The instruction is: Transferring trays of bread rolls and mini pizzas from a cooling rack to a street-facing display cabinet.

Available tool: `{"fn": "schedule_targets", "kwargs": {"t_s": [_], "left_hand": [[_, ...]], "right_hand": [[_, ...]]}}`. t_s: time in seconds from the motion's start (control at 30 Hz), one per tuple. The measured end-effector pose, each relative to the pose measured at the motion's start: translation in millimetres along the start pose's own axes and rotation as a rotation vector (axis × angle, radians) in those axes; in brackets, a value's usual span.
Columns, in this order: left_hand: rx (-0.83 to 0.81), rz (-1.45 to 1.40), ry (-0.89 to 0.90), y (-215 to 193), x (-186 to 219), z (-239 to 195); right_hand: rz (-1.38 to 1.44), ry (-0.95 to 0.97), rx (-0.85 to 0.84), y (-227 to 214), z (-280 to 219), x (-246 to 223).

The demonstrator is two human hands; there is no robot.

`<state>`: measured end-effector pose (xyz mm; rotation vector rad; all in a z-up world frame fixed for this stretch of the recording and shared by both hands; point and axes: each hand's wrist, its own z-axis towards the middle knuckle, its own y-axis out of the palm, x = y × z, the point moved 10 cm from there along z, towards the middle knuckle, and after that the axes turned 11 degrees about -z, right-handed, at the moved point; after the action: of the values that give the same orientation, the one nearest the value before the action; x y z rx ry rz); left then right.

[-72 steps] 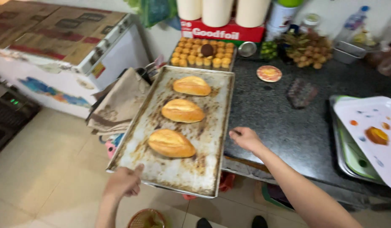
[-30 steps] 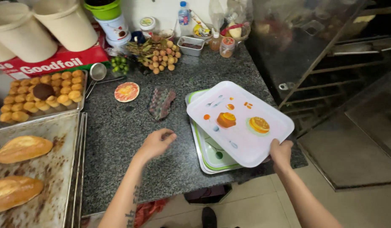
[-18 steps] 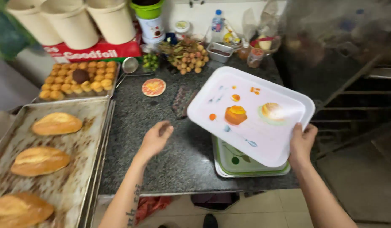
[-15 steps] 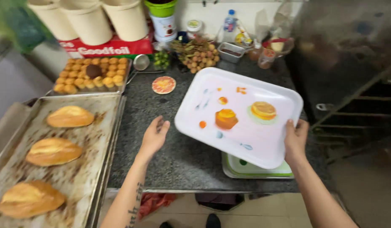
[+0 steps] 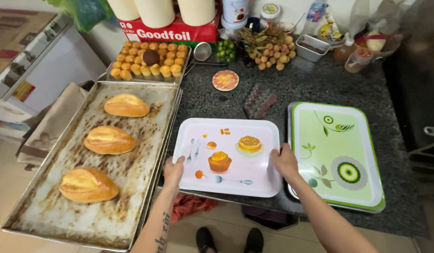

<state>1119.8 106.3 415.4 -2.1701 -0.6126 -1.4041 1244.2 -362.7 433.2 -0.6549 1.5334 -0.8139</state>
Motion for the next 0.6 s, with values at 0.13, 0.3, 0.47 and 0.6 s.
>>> {"fn": "schedule_targets", "kwargs": {"t_s": [0.13,0.3,0.47,0.6], "left_hand": [[0.006,0.018,0.063,3,-8,7],[0.010,0.151,0.015,13,-21,16],[-0.003,0.243,0.019,17,-11,12],[-0.091,0.443,0.057,25,-3,8]], "right_hand": [[-0.187,0.042,-0.100,8,1,-7],[-0.434,0.060,-0.188,29,11,16],[-0.500,0.031,-0.240,27,11,9],[-0.625,-0.043,-0.288,3,-1,-29]]}}
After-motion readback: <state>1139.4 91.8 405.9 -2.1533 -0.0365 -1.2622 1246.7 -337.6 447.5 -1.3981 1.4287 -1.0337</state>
